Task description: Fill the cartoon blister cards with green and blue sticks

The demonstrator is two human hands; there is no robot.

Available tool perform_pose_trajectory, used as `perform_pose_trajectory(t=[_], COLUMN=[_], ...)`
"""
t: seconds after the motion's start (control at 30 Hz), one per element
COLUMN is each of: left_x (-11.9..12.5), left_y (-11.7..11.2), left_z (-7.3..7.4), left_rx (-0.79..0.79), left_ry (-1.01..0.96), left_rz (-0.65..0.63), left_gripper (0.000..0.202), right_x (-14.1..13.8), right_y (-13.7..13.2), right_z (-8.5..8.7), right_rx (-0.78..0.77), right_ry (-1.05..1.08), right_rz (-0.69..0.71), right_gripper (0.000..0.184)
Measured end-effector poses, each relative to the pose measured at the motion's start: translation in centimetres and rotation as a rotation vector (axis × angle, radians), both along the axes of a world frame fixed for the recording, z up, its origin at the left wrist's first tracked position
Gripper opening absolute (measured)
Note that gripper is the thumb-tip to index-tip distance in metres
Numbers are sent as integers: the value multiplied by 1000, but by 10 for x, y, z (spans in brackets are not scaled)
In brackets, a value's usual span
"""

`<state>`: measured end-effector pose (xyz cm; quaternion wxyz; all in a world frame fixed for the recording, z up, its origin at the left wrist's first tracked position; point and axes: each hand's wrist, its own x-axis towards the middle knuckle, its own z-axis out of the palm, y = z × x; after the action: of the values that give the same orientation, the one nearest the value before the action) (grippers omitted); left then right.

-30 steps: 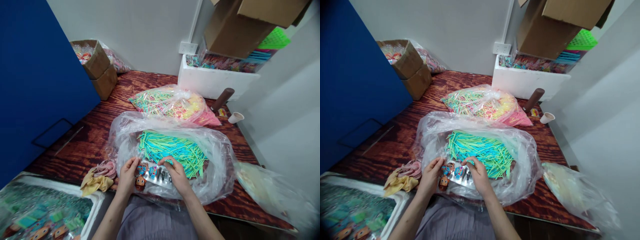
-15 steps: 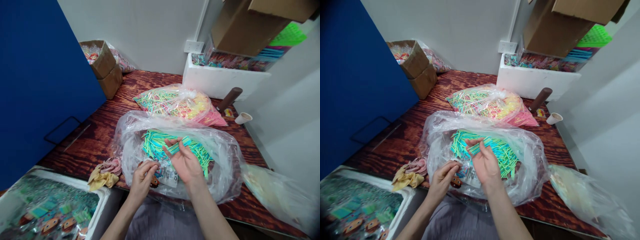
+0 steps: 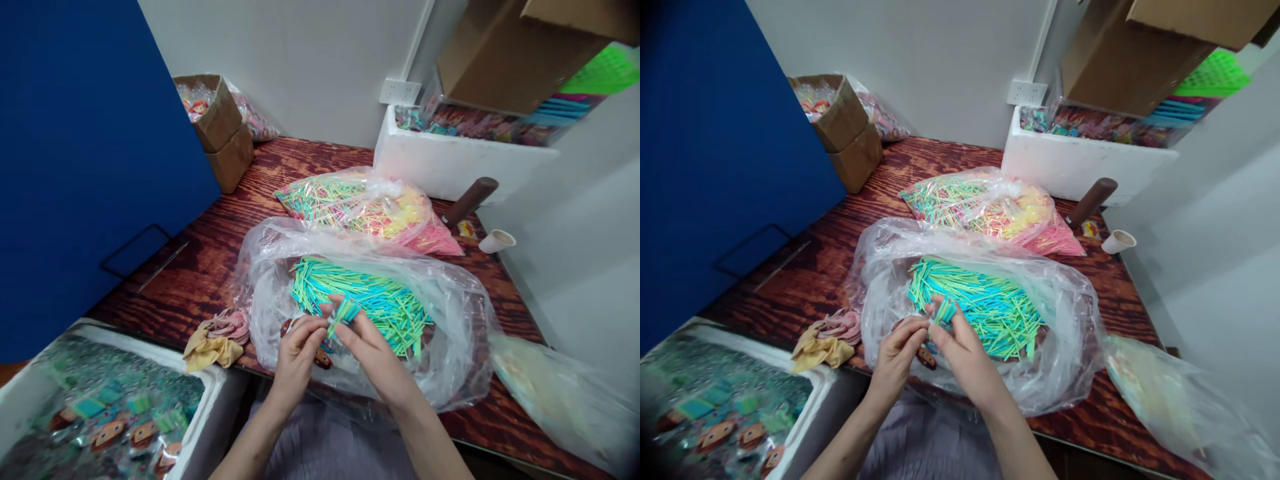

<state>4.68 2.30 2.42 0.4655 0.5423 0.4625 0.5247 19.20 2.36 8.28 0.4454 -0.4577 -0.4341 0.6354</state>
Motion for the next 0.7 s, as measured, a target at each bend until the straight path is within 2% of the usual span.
perform_pose_trajectory(t=[0.07, 0.13, 0.2, 0.3, 0.37, 0.5, 0.53, 0.6, 0.7], left_x=[-1, -1, -2, -4, -8, -17, -20, -23, -25], left_y=[1, 1, 0, -1, -2, -4, -3, -2, 0], left_z=[4, 8, 11, 14, 15, 18, 19, 20, 20], left_rx=[25, 29, 22, -5, -55, -240, -278, -286, -180], left_ry=[-24, -44, -61, -81, -96, -141, -136, -83, 53], left_rz=[20, 34, 42, 16, -26, -182, -237, -310, -274], left_gripper=[17, 17, 17, 17, 17, 35, 36, 28, 14], right_x=[-1, -4, -6, -7, -9, -14, -15, -16, -13], right_y=[-3, -6, -7, -8, -8, -14, -14, -14, -10], right_z=[4, 6, 7, 9, 10, 7, 6, 7, 14], right_rx=[83, 202, 338, 521, 572, 558, 559, 580, 604], right_ry=[-86, -232, -388, -539, -549, -448, -443, -483, -585], right_rz=[-64, -190, -249, -198, -196, -367, -368, -264, -74], right_gripper=[54, 55, 40, 17, 18, 32, 32, 23, 11])
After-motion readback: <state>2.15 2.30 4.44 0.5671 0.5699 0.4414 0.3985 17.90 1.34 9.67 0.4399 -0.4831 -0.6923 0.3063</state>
